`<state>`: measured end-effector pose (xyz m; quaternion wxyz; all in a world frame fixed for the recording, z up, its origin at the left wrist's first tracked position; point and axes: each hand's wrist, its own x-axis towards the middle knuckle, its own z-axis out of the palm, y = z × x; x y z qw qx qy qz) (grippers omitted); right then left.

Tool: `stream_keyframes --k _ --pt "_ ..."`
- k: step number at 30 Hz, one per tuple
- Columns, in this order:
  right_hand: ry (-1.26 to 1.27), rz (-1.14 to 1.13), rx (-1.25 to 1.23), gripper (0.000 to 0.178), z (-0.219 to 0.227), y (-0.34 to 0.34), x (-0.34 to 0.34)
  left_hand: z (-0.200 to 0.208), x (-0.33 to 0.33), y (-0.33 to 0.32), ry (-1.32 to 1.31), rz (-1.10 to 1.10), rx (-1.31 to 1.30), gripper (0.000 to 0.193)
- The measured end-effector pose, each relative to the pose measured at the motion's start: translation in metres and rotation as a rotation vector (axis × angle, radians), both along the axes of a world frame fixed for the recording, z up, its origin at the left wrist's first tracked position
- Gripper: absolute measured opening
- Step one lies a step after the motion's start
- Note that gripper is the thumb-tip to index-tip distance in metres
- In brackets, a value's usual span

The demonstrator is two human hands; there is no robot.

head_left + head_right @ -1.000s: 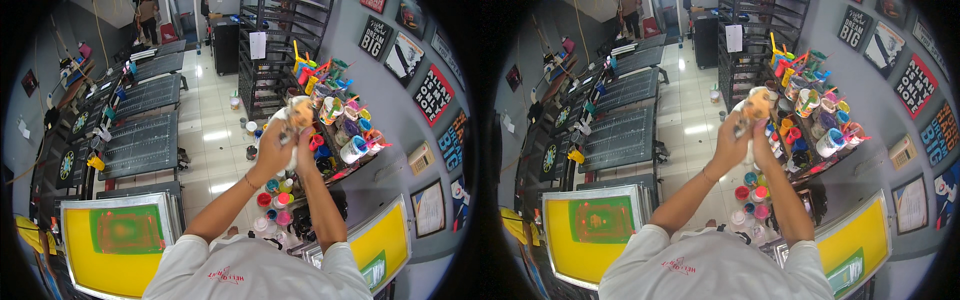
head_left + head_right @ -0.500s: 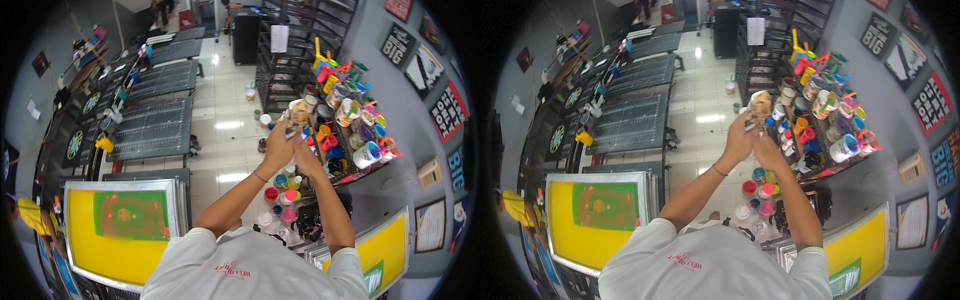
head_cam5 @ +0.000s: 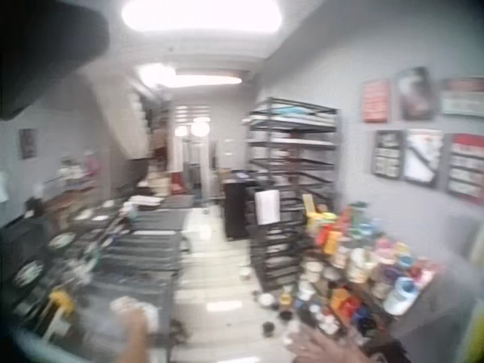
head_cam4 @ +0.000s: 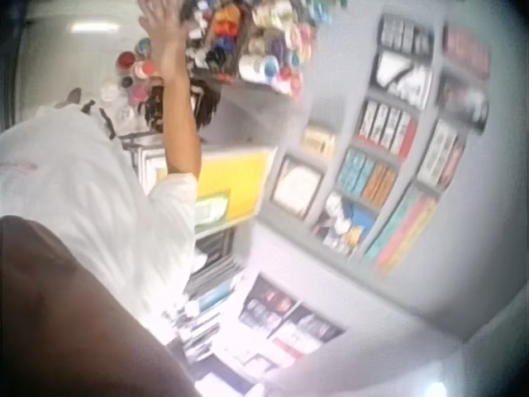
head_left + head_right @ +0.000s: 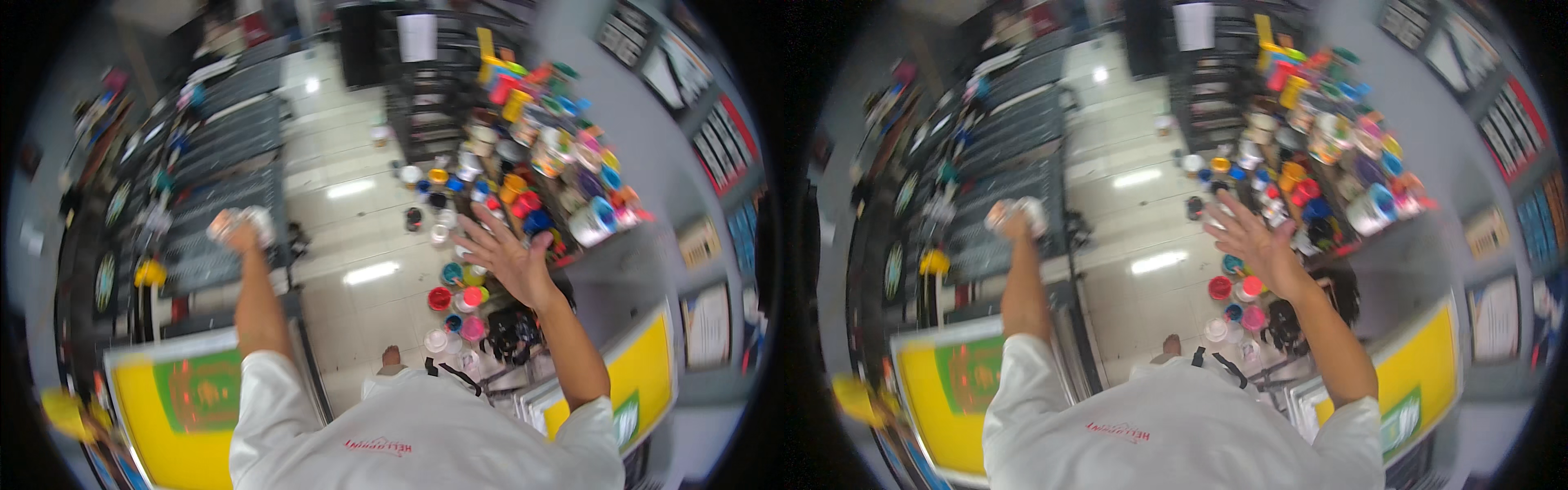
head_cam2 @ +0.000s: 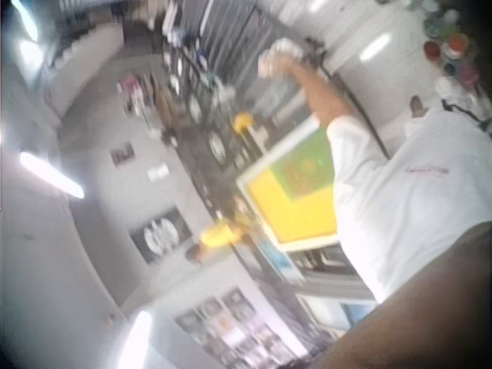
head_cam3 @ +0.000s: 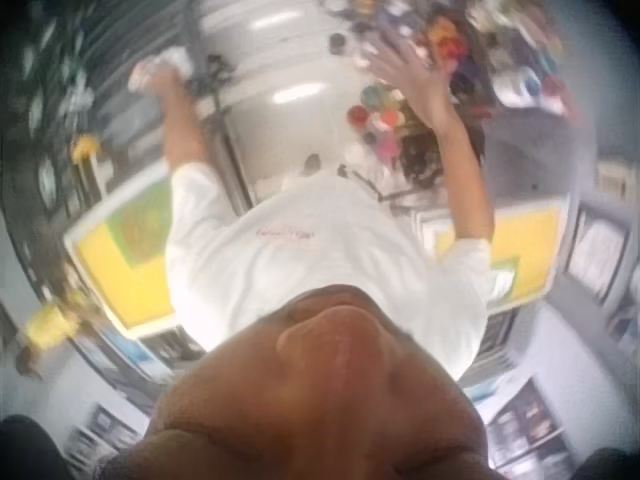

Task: The person applies ink to a printing screen using a spatula, moves the screen frame between stations, cleans their hands with a cloth, and stirs ink in containers.

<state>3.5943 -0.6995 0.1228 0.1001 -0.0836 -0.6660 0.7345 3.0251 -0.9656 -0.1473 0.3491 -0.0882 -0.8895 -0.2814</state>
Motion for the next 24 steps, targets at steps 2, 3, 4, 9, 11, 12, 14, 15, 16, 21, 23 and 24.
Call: stream_keyframes --k 2,3,4,9,11,12,14,15,16,21,23,24 --pt "-0.021 -0.099 -0.028 0.12 -0.004 0.013 0.035 -0.013 -0.009 0.004 -0.254 0.079 0.029 0.072" --pt "-0.029 -0.144 0.062 0.119 -0.005 0.015 0.054 -0.02 -0.003 0.017 -0.418 0.166 0.072 0.077" --pt "-0.043 -0.208 0.108 0.118 -0.001 0.011 0.071 -0.023 0.006 0.03 -0.581 0.28 0.111 0.083" --pt "-0.071 -0.436 0.198 0.115 0.015 -0.034 0.156 0.005 0.048 0.079 -0.403 0.408 0.303 0.092" --pt "-0.184 -0.622 0.202 0.111 0.016 -0.07 0.21 0.009 0.147 0.164 -0.437 0.011 0.192 0.086" --pt "-0.189 -0.725 0.223 0.099 0.01 -0.089 0.236 0.019 0.192 0.192 -0.441 -0.174 0.145 0.082" --pt "-0.292 -0.848 0.295 0.091 0.012 -0.119 0.269 -0.004 0.248 0.226 -0.164 -0.573 -0.007 0.062" --pt "-0.369 -0.933 0.318 0.087 0.011 -0.139 0.291 -0.002 0.307 0.243 -0.307 -0.872 0.101 0.056" --pt "-0.389 -1.034 0.325 0.082 0.01 -0.155 0.311 0.007 0.376 0.253 -0.453 -1.163 0.205 0.05" --pt "-0.561 -1.6 0.347 0.063 0.006 -0.254 0.455 0.125 0.652 0.189 -1.266 -1.855 0.251 0.031" --pt "-0.678 -1.856 0.311 0.055 0.002 -0.299 0.519 0.163 0.752 0.147 -1.353 -2.041 0.156 0.022" --pt "-0.733 -1.972 0.385 0.051 -0.009 -0.326 0.558 0.172 0.801 0.131 -1.35 -2.241 0.085 0.02"
